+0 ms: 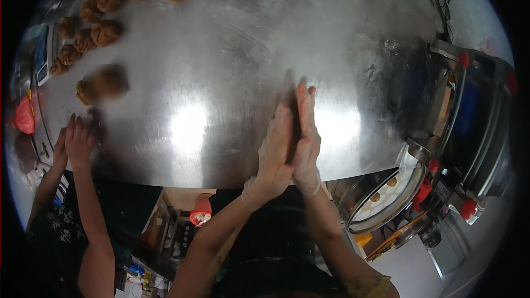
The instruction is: The recorder is shaping balls of brown dough by hand and placing them into a tiered steamer tray.
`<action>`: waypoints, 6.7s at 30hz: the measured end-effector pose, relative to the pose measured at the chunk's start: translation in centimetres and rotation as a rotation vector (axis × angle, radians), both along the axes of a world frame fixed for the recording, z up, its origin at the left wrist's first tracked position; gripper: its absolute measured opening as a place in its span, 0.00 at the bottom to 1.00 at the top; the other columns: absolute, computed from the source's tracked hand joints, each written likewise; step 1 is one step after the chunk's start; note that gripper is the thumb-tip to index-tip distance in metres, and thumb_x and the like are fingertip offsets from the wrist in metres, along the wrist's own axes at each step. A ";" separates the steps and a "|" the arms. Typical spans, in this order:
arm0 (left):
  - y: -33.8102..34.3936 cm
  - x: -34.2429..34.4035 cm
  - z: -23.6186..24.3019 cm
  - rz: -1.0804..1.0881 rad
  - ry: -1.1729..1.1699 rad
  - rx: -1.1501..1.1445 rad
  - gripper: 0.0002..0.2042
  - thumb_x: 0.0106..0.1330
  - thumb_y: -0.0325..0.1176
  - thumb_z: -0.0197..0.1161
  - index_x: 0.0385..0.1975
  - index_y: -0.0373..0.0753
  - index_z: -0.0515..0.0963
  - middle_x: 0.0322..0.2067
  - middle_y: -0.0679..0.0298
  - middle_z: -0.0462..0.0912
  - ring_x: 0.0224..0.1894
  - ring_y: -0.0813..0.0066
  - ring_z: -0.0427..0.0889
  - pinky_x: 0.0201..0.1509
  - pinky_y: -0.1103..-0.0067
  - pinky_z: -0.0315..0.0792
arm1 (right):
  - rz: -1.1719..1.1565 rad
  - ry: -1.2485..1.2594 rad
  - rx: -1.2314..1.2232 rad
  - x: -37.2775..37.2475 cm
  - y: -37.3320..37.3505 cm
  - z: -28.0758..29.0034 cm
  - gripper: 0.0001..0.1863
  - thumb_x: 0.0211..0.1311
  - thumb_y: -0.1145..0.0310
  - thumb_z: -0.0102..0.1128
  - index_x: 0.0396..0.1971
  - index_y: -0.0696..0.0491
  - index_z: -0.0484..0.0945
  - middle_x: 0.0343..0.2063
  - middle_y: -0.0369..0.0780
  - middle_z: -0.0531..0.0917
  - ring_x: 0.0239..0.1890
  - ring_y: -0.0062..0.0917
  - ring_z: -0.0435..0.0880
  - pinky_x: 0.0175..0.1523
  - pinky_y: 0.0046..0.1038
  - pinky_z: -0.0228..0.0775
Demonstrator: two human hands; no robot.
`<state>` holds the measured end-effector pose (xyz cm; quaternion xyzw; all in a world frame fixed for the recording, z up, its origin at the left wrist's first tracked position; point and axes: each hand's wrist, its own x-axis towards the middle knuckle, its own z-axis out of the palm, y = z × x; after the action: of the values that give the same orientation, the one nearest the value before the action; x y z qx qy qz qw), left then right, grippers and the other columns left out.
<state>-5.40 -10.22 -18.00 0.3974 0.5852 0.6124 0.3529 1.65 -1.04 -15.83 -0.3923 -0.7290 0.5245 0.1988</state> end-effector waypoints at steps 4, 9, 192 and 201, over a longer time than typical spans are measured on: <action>1.4 -0.6 -1.9 0.173 0.148 -0.008 0.41 0.74 0.61 0.31 0.73 0.28 0.47 0.74 0.39 0.43 0.76 0.41 0.47 0.75 0.62 0.51 | -0.075 0.037 0.085 1.3 -2.2 -0.9 0.46 0.73 0.35 0.23 0.72 0.62 0.53 0.74 0.50 0.55 0.77 0.48 0.44 0.77 0.44 0.38; 1.5 -0.9 -0.1 -0.014 0.019 0.062 0.43 0.74 0.63 0.31 0.73 0.28 0.44 0.74 0.40 0.43 0.76 0.42 0.46 0.76 0.62 0.49 | -0.013 0.112 0.006 -0.4 -1.4 0.5 0.47 0.72 0.34 0.23 0.72 0.62 0.53 0.73 0.50 0.55 0.77 0.48 0.43 0.78 0.45 0.37; 0.4 -2.7 1.6 0.587 0.055 -0.393 0.19 0.61 0.17 0.55 0.51 0.43 0.76 0.38 0.61 0.82 0.37 0.65 0.82 0.40 0.73 0.77 | 0.091 -0.480 0.844 -3.7 3.2 -0.1 0.08 0.62 0.69 0.60 0.40 0.51 0.79 0.35 0.41 0.81 0.40 0.39 0.79 0.42 0.40 0.70; 2.8 -0.9 2.1 0.396 0.310 -0.651 0.11 0.60 0.27 0.63 0.43 0.44 0.80 0.37 0.61 0.82 0.39 0.60 0.81 0.40 0.67 0.77 | -0.021 -0.355 0.806 -3.3 6.4 -1.6 0.12 0.66 0.61 0.59 0.25 0.50 0.77 0.20 0.41 0.79 0.23 0.39 0.79 0.26 0.40 0.70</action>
<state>-6.28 -7.38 -15.87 0.2322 0.8599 0.3841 0.2432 -1.66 5.32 -17.47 -0.3749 -0.8942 0.1207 0.2128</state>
